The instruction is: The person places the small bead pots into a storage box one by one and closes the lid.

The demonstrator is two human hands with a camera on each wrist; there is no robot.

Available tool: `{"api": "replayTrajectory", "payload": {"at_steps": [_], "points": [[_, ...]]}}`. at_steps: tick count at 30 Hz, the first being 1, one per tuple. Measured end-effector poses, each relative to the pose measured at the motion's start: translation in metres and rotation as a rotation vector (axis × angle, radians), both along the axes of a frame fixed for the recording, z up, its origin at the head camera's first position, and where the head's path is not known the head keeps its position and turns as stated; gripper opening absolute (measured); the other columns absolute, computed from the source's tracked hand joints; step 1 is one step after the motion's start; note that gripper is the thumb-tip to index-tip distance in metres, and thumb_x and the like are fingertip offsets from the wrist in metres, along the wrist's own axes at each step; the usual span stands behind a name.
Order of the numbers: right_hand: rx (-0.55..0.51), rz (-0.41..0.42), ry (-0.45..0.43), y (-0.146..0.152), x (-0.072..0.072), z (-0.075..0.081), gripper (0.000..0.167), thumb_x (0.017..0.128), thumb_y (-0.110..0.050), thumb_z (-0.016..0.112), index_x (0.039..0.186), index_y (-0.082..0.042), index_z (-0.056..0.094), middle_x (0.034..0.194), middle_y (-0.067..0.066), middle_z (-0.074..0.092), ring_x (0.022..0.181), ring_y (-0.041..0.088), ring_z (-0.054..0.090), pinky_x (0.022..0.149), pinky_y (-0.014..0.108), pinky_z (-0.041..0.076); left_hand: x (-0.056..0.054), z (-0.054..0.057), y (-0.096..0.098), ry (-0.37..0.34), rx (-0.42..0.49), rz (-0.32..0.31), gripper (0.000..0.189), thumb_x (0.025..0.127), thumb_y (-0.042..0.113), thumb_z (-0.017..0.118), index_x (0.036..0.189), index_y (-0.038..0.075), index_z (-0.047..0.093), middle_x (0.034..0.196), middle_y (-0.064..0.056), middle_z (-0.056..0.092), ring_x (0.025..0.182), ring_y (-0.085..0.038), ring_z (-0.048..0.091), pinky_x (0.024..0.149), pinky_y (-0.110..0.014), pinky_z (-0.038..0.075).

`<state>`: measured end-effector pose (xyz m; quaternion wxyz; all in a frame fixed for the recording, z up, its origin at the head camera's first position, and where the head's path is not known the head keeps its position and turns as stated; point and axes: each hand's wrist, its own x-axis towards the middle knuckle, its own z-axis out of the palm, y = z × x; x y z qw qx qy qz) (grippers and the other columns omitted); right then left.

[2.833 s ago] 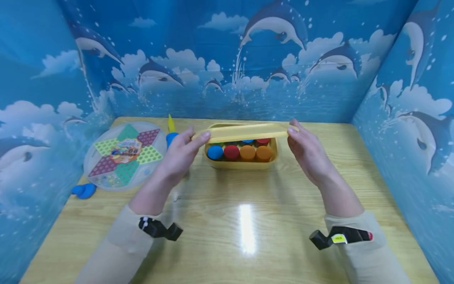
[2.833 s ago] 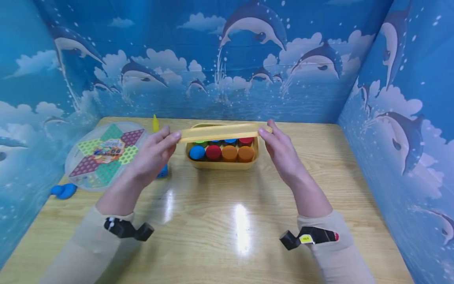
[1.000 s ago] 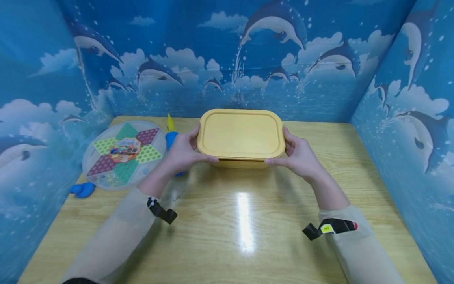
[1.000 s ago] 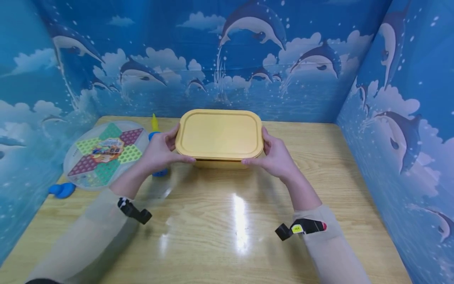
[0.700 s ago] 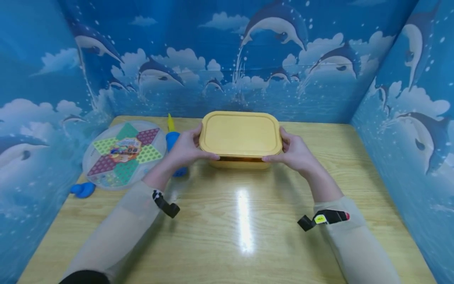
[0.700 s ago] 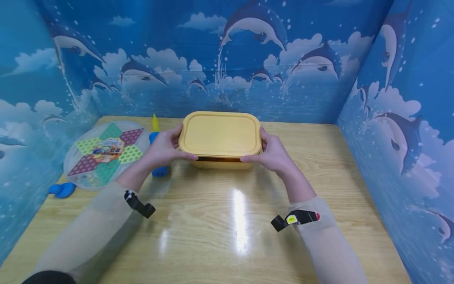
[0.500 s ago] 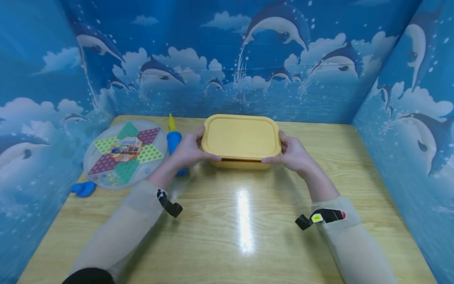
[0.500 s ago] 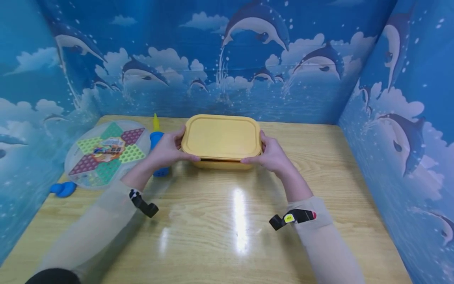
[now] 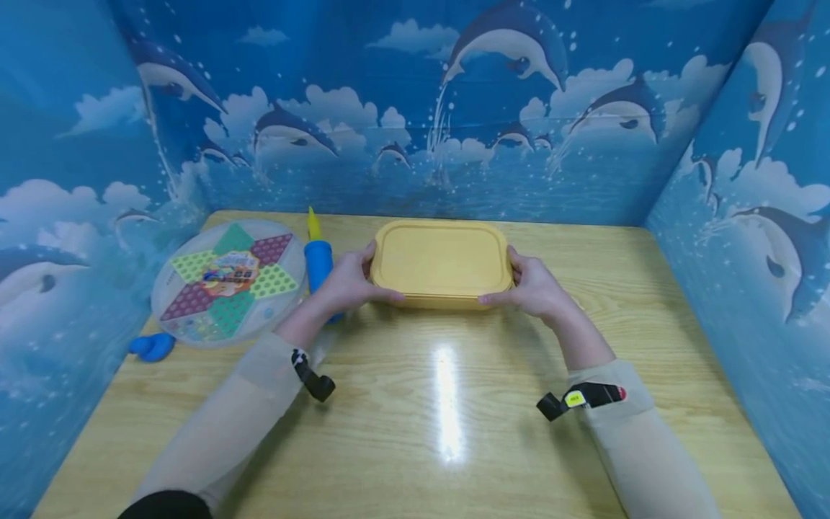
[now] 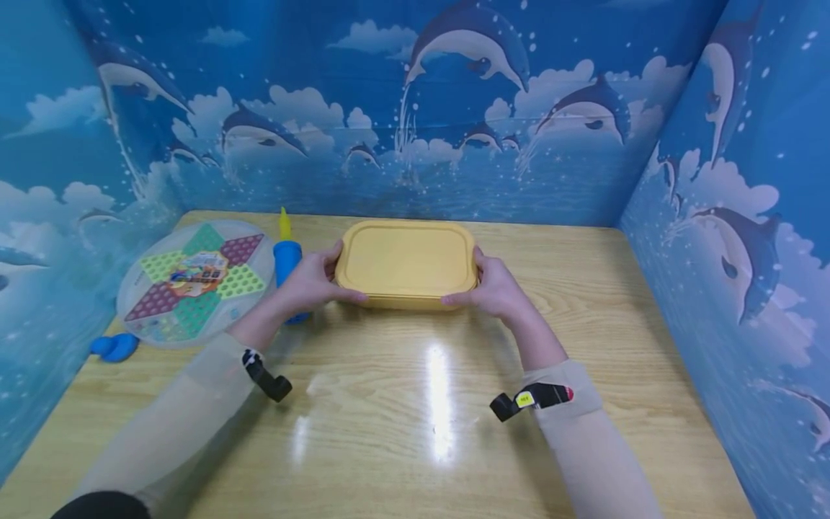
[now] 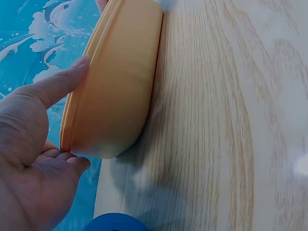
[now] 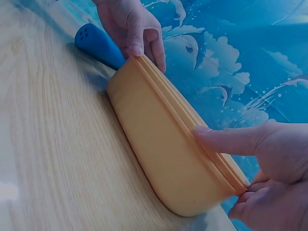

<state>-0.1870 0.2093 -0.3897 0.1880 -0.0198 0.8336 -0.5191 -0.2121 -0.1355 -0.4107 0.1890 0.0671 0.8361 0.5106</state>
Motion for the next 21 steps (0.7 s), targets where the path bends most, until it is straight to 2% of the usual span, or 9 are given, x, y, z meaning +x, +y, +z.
{"api": "replayTrajectory", "payload": {"at_steps": [5,12,18,21], "points": [[-0.003,0.009,0.006,0.0024,-0.0006,-0.0032,0.130,0.081,-0.020,0.096,0.167,-0.004,0.000,0.175,0.013,0.000,0.158,0.031,0.019,0.124,0.043,0.030,0.0000,-0.0036,0.0003,0.011,0.007,0.005,0.144,0.065,0.046,0.102,0.170,0.013,0.008,0.174,-0.009,0.021,0.151,-0.023,0.039,0.117,-0.038,0.043],[-0.007,0.011,0.004,0.0040,-0.0003,-0.0076,0.128,0.081,-0.019,0.096,0.167,-0.002,0.002,0.174,0.014,0.002,0.157,0.032,0.022,0.123,0.043,0.032,0.0020,-0.0034,0.0021,0.008,0.017,0.004,0.140,0.069,0.042,0.101,0.170,0.014,0.008,0.174,-0.008,0.021,0.152,-0.022,0.037,0.117,-0.038,0.043],[-0.013,0.029,0.009,0.0035,0.0019,-0.0100,0.127,0.082,-0.018,0.095,0.167,-0.002,0.002,0.175,0.013,0.001,0.158,0.029,0.021,0.122,0.042,0.033,0.0037,-0.0038,0.0018,-0.003,-0.031,0.002,0.138,0.072,0.045,0.098,0.170,0.014,0.007,0.174,-0.008,0.019,0.154,-0.022,0.034,0.117,-0.038,0.043],[0.020,0.044,0.032,0.0055,0.0036,-0.0102,0.128,0.082,-0.023,0.095,0.167,-0.002,0.002,0.175,0.014,0.001,0.158,0.030,0.018,0.125,0.044,0.029,0.0045,-0.0043,0.0008,0.019,-0.052,-0.013,0.136,0.074,0.049,0.096,0.170,0.013,0.007,0.174,-0.008,0.019,0.155,-0.022,0.032,0.119,-0.039,0.040]]}}
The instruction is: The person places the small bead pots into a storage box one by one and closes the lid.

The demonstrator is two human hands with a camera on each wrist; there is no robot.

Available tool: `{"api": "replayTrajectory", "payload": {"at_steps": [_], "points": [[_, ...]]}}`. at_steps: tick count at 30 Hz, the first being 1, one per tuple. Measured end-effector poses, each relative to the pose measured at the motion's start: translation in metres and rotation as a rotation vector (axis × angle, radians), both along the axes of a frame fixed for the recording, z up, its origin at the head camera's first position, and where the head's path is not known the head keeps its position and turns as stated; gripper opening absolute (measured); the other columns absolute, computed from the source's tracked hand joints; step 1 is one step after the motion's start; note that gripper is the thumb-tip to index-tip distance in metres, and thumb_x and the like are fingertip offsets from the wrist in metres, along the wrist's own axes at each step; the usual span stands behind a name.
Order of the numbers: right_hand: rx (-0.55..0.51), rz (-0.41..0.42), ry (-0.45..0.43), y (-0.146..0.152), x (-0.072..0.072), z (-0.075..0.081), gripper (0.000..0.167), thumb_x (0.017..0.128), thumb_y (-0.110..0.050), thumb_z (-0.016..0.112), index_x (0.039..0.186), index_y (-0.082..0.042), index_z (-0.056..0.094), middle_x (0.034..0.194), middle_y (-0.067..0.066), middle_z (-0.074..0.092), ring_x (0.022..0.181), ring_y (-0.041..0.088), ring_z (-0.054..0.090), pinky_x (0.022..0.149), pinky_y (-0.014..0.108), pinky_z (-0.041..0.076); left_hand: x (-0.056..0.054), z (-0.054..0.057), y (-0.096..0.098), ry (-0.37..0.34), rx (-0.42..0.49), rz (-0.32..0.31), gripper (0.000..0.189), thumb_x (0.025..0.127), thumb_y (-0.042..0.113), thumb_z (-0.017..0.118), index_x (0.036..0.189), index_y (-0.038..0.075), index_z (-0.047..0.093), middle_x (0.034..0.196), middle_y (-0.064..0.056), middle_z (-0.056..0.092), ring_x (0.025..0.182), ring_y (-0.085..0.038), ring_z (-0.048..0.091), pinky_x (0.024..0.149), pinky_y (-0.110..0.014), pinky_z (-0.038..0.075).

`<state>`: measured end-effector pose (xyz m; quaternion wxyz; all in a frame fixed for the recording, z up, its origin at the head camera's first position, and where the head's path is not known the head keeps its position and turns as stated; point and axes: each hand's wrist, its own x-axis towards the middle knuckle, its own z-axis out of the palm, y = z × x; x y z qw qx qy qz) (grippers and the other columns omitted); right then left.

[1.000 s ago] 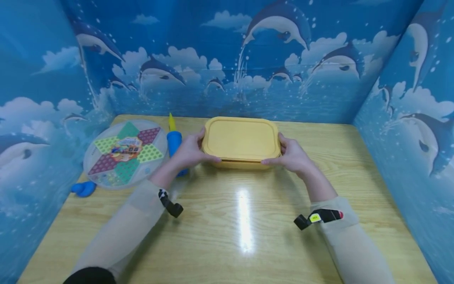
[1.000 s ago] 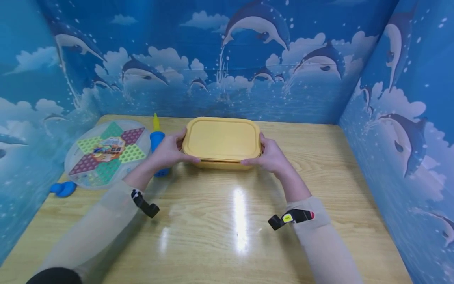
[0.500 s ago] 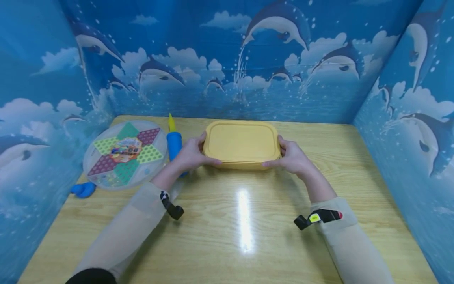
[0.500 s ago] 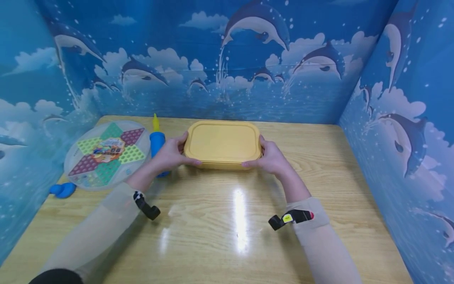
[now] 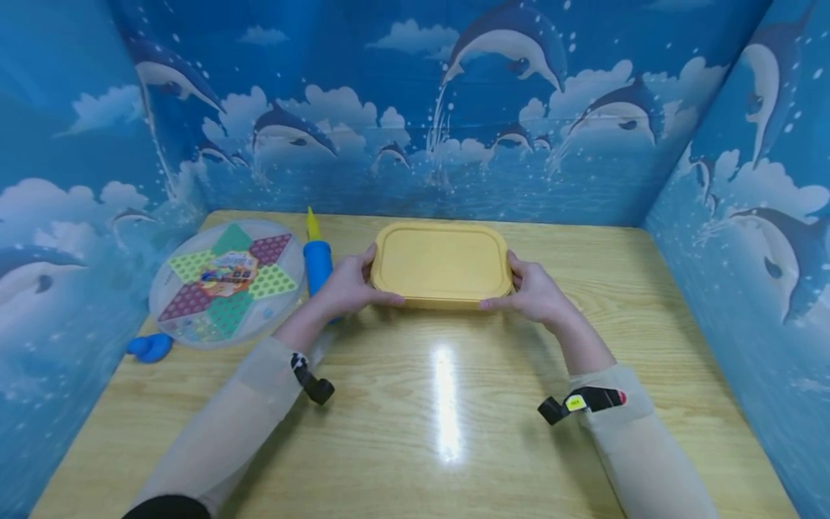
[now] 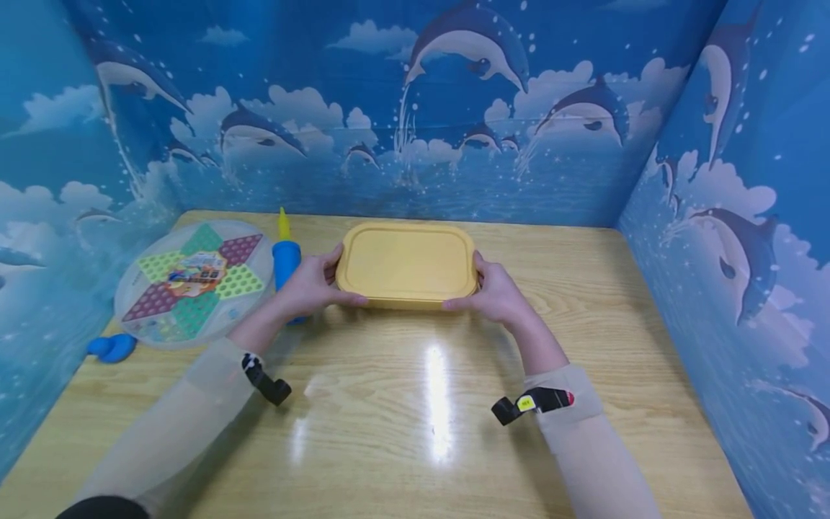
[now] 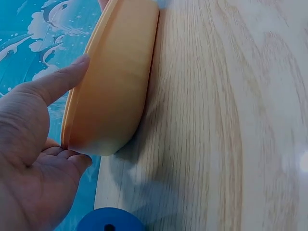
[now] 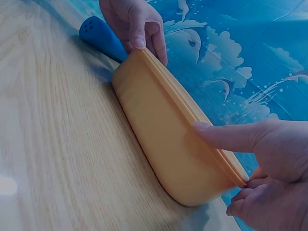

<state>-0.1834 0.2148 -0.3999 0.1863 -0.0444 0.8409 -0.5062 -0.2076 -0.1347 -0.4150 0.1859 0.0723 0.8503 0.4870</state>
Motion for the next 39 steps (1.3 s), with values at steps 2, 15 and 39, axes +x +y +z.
{"api": "replayTrajectory", "payload": {"at_steps": [2,15,39], "points": [[0.048,0.008,0.031,0.003,0.003,0.001,0.129,0.083,-0.031,0.095,0.168,-0.003,0.002,0.175,0.015,0.000,0.159,0.033,0.016,0.126,0.048,0.026,0.002,0.001,-0.001,0.034,-0.034,-0.004,0.134,0.076,0.053,0.094,0.170,0.011,0.008,0.174,-0.010,0.021,0.155,-0.025,0.031,0.120,-0.042,0.038],[0.346,0.155,0.422,0.020,0.008,0.000,0.089,0.109,-0.048,0.058,0.167,0.000,0.010,0.174,0.018,0.007,0.159,0.036,0.011,0.128,0.053,0.015,0.018,0.006,-0.006,0.381,-0.381,-0.116,0.105,0.099,0.077,0.050,0.170,0.009,0.013,0.175,-0.006,0.005,0.160,-0.034,0.016,0.128,-0.050,0.020],[0.602,0.297,0.371,0.011,0.008,-0.007,0.087,0.111,-0.062,0.034,0.166,0.002,0.010,0.174,0.016,-0.007,0.160,0.038,0.003,0.127,0.058,0.018,0.018,0.002,-0.001,0.322,-0.548,-0.209,0.109,0.096,0.083,0.040,0.167,0.004,0.018,0.175,-0.010,0.004,0.160,-0.033,0.015,0.128,-0.048,0.022]]}}
